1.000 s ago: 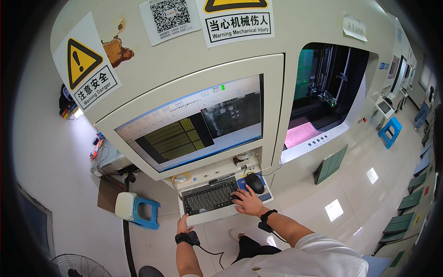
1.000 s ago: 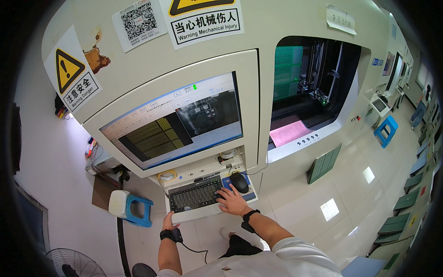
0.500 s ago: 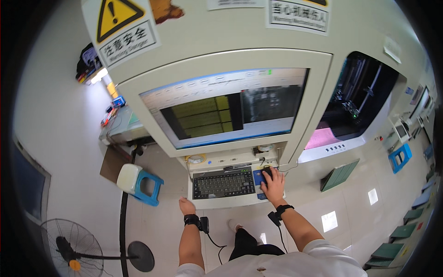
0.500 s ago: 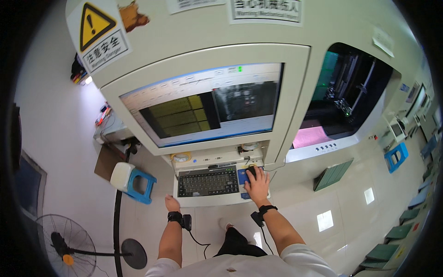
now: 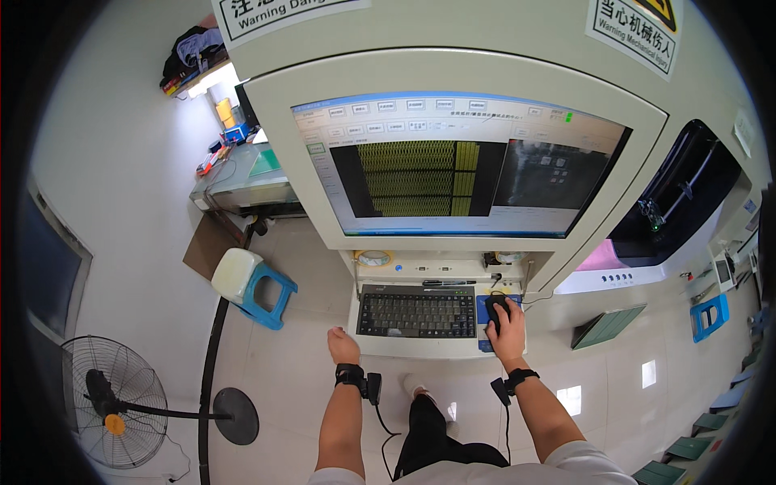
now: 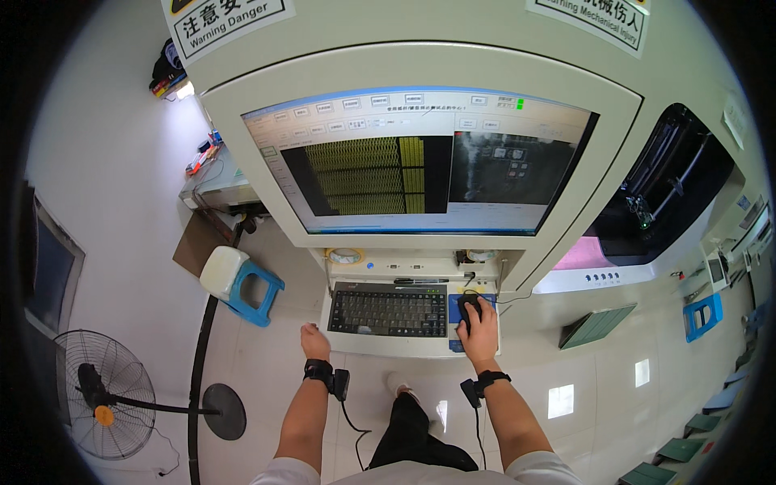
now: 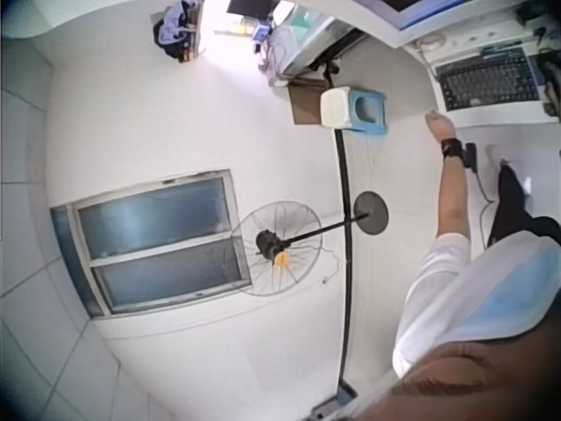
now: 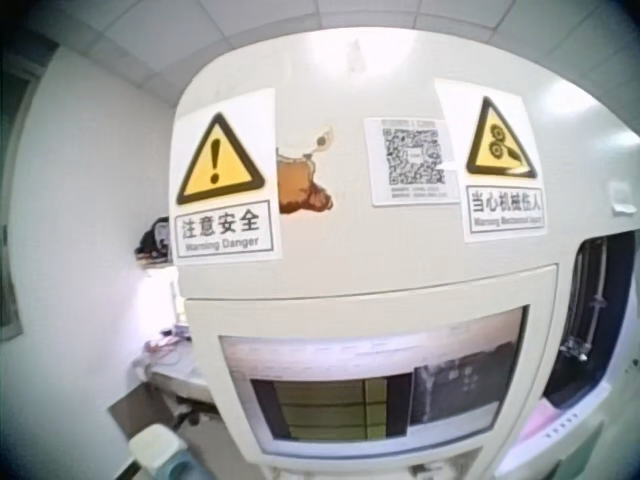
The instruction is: Operating a PCB inspection or testing machine by inserting a board and using a computer interface.
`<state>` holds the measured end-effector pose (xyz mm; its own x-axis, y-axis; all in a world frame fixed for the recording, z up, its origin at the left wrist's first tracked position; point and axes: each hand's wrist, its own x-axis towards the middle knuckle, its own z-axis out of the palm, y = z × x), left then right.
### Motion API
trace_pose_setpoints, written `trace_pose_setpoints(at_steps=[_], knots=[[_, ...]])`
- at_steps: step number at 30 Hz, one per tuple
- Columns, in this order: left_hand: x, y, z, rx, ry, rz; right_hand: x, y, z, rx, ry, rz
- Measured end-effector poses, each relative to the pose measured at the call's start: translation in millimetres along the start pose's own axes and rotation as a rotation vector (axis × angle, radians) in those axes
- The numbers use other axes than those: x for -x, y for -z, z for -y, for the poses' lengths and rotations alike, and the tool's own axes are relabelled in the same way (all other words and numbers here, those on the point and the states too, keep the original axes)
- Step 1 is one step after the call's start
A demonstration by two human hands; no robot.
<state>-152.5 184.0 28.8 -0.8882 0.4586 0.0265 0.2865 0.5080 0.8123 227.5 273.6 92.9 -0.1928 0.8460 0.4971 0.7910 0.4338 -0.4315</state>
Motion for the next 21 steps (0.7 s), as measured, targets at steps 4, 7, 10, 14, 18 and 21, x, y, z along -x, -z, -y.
trace_pose_setpoints(at_steps=[4, 7, 10, 14, 18, 21], knots=[[-1, 3, 4, -0.013, -0.035, 0.018, 0, -4, 1, 0.009, -0.028, -0.003], [1, 3, 0, -0.026, -0.024, 0.027, -1, -4, 0, 0.032, -0.027, -0.009], [1, 3, -2, -0.027, -0.018, 0.024, 0, -3, -1, 0.025, -0.034, -0.006], [-1, 2, 0, -0.003, -0.009, 0.043, 0, -3, -1, 0.043, -0.021, -0.009], [-2, 1, 5, -0.025, -0.009, 0.015, -2, 1, 5, 0.053, -0.055, -0.013], [-2, 2, 9, -0.061, -0.02, 0.007, 1, -1, 3, 0.047, -0.054, 0.005]])
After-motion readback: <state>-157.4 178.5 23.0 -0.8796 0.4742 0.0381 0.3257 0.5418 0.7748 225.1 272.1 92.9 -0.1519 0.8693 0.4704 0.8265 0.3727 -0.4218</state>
